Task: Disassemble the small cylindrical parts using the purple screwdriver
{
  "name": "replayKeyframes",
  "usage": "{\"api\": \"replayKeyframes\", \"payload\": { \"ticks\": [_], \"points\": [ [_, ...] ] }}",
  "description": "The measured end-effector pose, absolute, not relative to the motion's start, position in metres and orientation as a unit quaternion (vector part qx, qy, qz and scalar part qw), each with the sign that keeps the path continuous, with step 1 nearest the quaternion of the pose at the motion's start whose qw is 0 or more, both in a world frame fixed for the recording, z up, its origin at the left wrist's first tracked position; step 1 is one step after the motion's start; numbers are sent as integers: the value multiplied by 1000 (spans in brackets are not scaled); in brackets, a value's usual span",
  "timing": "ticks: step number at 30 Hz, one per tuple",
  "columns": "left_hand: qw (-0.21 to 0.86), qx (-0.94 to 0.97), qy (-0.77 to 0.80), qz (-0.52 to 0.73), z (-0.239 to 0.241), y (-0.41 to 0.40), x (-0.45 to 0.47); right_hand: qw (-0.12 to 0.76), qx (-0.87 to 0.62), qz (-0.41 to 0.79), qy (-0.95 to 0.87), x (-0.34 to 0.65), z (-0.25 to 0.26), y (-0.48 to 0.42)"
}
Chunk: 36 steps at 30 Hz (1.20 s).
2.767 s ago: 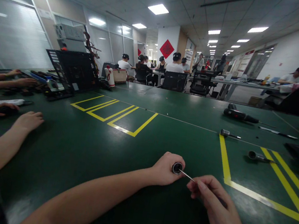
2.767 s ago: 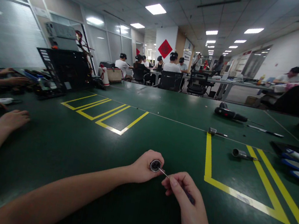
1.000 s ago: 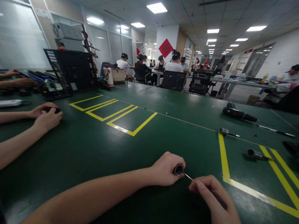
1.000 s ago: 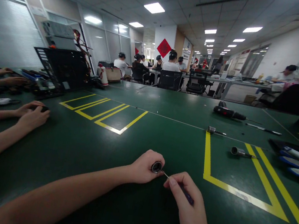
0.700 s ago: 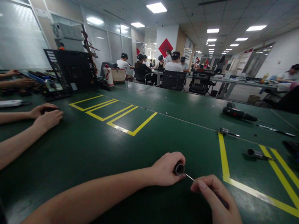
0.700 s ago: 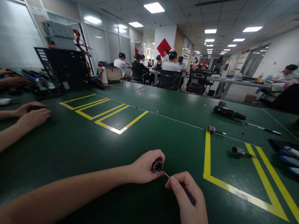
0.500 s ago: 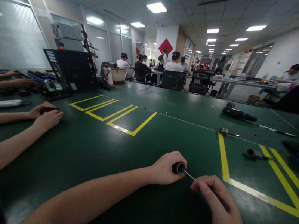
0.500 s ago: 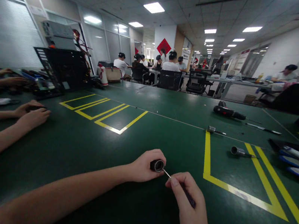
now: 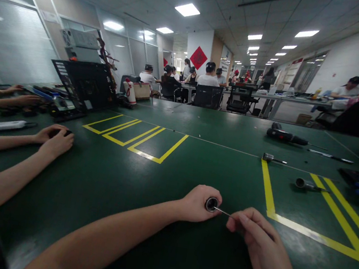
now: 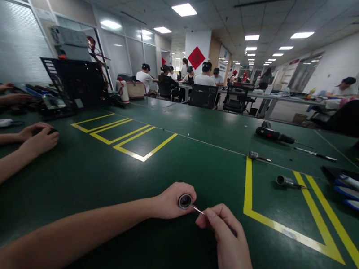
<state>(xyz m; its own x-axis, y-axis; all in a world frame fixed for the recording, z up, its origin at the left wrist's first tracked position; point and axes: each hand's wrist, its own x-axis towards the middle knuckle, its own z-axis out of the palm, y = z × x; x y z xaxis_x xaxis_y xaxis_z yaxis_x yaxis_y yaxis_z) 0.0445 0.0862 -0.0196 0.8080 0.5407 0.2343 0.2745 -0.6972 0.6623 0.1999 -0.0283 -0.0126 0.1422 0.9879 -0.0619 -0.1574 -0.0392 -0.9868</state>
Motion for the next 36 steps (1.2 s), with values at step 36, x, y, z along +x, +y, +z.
{"api": "replayKeyframes", "payload": {
  "ticks": [36],
  "points": [
    [359,849,250,298,-24,84,44,582,-429,608,-328,201,-13,-24]
  ]
}}
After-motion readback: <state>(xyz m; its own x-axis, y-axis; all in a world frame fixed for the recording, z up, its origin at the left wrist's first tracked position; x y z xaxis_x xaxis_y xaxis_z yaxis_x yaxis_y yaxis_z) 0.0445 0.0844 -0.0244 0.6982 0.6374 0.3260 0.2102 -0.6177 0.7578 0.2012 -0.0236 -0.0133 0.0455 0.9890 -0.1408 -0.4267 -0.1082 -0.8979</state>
